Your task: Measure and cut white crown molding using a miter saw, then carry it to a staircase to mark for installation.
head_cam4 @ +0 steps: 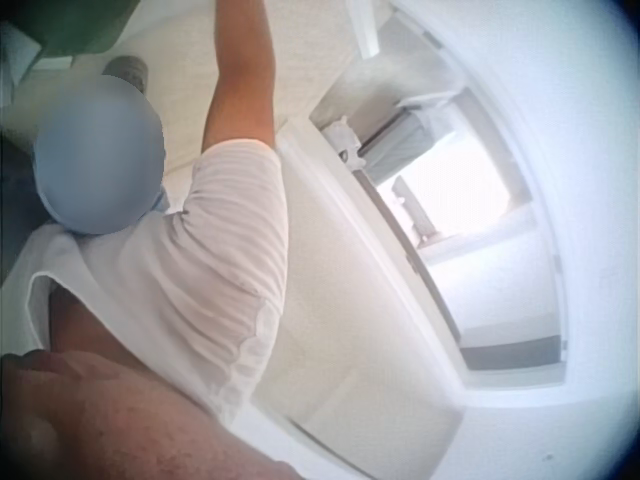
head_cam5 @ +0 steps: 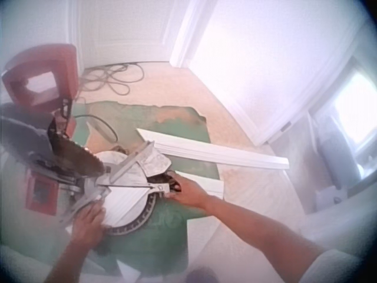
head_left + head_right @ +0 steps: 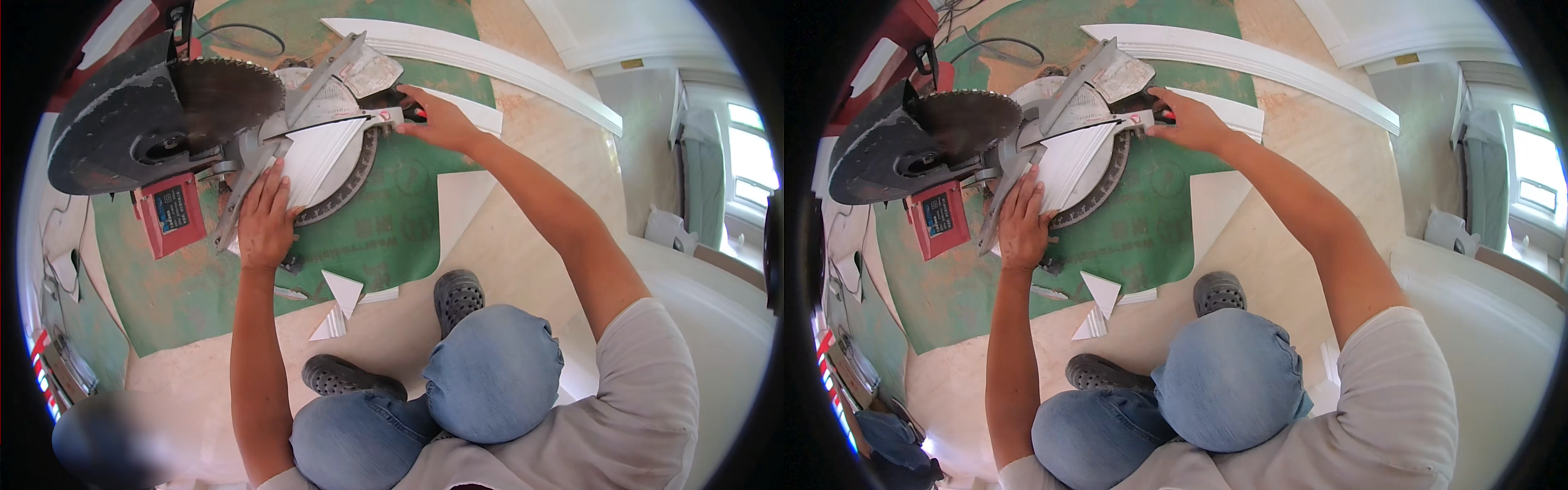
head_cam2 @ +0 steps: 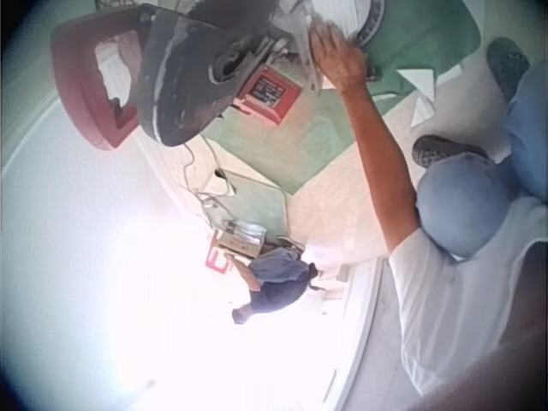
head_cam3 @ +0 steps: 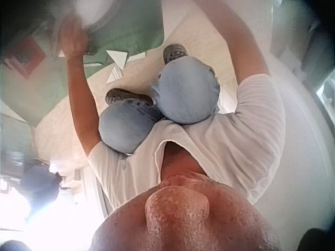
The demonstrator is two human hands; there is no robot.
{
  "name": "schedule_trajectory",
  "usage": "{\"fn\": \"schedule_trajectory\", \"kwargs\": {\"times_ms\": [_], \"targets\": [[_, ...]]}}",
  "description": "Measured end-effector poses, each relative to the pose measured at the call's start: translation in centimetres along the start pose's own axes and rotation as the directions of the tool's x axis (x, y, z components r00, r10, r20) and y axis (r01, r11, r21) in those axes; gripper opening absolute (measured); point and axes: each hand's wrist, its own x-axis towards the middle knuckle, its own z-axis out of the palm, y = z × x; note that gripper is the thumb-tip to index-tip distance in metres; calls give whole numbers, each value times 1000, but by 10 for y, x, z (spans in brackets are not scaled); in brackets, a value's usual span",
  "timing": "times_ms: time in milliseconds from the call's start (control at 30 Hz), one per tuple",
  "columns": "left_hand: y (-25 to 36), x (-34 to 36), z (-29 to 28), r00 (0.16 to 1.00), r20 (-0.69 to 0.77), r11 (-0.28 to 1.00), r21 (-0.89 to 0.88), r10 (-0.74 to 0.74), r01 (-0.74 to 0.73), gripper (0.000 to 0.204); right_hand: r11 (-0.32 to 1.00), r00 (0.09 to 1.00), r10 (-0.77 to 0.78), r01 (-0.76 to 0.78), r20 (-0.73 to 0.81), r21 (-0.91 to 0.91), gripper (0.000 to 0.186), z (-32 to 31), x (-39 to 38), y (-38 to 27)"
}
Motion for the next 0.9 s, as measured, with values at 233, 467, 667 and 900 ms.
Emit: {"fn": "schedule_trajectory", "kwargs": {"times_ms": [233, 467, 667, 900], "targets": [[-3, 7, -1, 1000, -25, 1000, -3, 9, -9, 51, 853, 988, 146, -99, -52, 513, 51, -7, -7, 58], [-3, 6, 1, 999, -32, 999, -6, 32, -33, 51, 582, 854, 491, -470, 174, 664, 37, -7, 4, 45], [-1, 7, -1, 999, -32, 999, -6, 34, -34, 50, 492, 779, 549, -593, 302, 637, 44, -11, 16, 50], [-2, 7, 0, 998, -44, 999, -2, 40, -40, 51, 358, 778, 542, -556, 318, 750, 44, -12, -7, 17]]}}
